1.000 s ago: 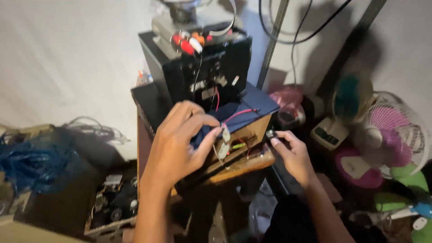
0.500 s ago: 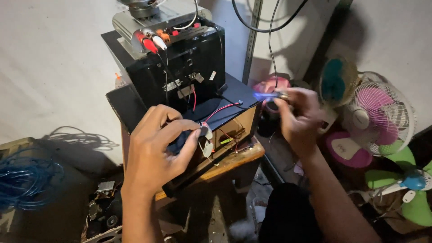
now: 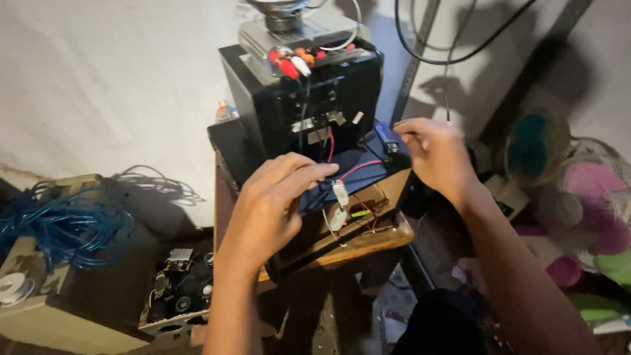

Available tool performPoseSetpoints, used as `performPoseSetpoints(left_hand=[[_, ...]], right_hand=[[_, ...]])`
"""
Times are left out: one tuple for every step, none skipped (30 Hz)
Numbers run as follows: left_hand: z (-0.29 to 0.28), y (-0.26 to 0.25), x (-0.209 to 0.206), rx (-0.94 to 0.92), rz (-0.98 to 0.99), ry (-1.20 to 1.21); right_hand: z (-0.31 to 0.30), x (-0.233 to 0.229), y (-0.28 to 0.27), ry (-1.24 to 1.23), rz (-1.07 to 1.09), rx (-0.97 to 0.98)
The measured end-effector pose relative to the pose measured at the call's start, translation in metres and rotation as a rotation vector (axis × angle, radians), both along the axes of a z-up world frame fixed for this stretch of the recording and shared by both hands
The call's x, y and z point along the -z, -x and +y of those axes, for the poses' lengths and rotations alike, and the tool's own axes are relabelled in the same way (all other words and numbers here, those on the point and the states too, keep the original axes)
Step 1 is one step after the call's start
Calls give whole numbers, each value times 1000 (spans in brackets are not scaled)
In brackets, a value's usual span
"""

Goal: The person works on a small electronic component, twisting wires and manipulating connections with their hands. They use a lighter to heat a wire connection and briefly handle a black power adapter before returning to the component.

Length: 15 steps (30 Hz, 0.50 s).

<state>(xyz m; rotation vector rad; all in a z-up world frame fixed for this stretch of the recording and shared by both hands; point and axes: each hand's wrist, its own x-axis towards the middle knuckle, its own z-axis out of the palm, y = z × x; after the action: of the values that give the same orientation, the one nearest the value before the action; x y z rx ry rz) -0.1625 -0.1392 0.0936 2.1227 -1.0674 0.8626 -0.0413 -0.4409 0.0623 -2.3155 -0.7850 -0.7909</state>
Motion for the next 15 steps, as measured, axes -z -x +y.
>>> performPoseSetpoints(left_hand=[[-1, 2, -1, -8, 12, 12], [-1, 2, -2, -20, 6, 18], [-1, 2, -2, -7, 13, 29], [-1, 4, -1, 8, 26, 38], [-1, 3, 1, -3, 28, 43], [-1, 1, 2, -8, 12, 39], [-2, 0, 4, -14, -3, 35], [-2, 0, 6, -21, -1, 39], [-2, 0, 7, -13, 0, 55], [-2, 0, 9, -5, 3, 71], [-2, 0, 10, -10, 5, 73], [-1, 0, 11, -23, -11, 75], [-1, 0, 13, -37, -28, 78], [-1, 1, 14, -40, -20, 80], [0, 1, 15, -52, 0, 86]], right_hand=[[2, -2, 7, -164, -48, 11], [15, -17, 26, -158, -52, -2], [26, -31, 45, -199, -24, -48], [37, -43, 67, -242, 11, -92], [48, -54, 77, -237, 14, -102], [57, -65, 87, -149, 62, -193], [67, -76, 98, -59, 110, -283], [75, -79, 98, -56, 112, -289], [83, -81, 99, -31, 185, -267], [91, -83, 100, -8, 260, -244], [95, -84, 98, -6, 262, -249], [99, -85, 97, 11, 303, -205], [104, -86, 95, 28, 344, -162], [105, -86, 95, 30, 352, -164], [106, -87, 94, 64, 346, -150]])
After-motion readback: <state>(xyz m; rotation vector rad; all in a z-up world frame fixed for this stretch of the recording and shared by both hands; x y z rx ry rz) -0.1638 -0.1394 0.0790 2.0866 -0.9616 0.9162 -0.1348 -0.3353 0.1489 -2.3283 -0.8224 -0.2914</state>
